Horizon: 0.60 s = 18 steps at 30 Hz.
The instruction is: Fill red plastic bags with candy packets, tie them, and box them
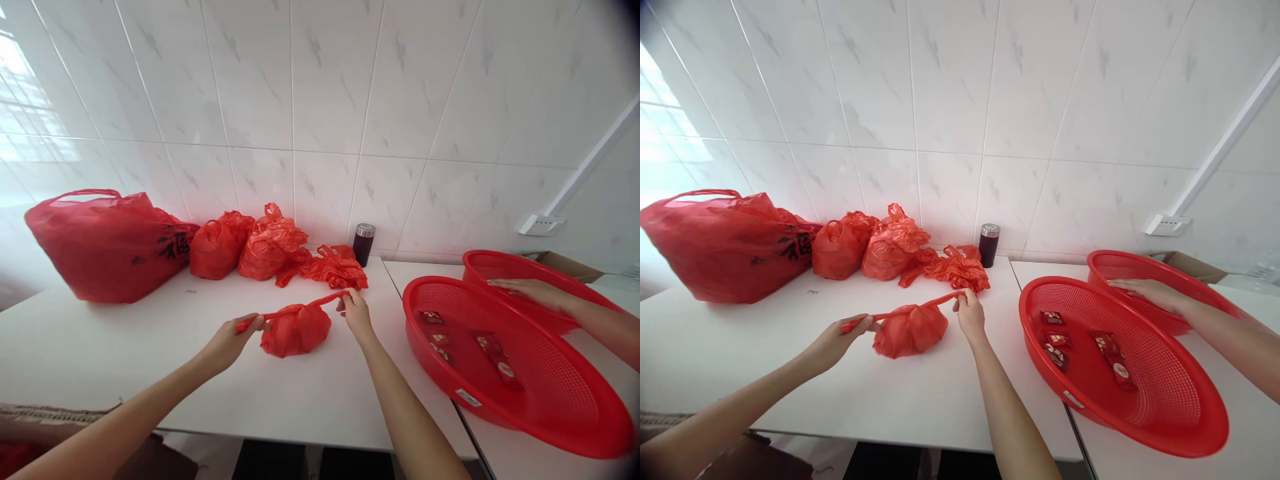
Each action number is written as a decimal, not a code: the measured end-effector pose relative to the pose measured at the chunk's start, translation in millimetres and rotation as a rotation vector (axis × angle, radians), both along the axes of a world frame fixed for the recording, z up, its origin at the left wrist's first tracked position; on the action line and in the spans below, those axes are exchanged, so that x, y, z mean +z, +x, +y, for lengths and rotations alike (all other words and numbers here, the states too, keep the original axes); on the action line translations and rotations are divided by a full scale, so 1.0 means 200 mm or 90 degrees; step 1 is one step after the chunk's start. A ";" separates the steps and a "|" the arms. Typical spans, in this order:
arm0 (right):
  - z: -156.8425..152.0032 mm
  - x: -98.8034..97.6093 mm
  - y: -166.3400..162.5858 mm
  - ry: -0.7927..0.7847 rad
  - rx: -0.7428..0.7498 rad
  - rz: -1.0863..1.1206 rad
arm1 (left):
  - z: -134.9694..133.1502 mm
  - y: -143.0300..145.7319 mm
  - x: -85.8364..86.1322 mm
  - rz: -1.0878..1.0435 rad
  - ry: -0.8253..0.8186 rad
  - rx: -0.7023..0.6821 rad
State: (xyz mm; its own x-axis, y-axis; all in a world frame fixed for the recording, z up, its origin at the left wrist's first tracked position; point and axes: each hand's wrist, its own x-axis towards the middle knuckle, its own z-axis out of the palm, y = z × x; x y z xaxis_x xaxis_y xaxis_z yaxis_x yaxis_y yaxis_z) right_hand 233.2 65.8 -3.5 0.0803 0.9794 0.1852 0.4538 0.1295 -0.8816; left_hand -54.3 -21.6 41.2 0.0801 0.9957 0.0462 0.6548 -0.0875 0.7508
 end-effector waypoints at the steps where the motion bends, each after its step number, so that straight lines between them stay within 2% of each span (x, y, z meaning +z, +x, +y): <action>1: 0.01 -0.01 -0.04 0.000 -0.018 -0.018 | 0.02 0.03 -0.03 -0.001 0.025 0.039; 4: 0.00 -0.02 -0.21 0.003 -0.041 -0.097 | 0.12 0.19 -0.11 0.021 0.100 0.158; 8: -0.04 -0.06 -0.38 -0.014 -0.029 -0.215 | 0.27 0.35 -0.24 0.068 0.094 0.221; 12: -0.01 -0.11 -0.36 -0.037 -0.040 -0.296 | 0.35 0.35 -0.34 0.133 0.095 0.217; 18: 0.10 -0.13 -0.25 -0.069 -0.064 -0.349 | 0.41 0.29 -0.37 0.196 0.092 0.167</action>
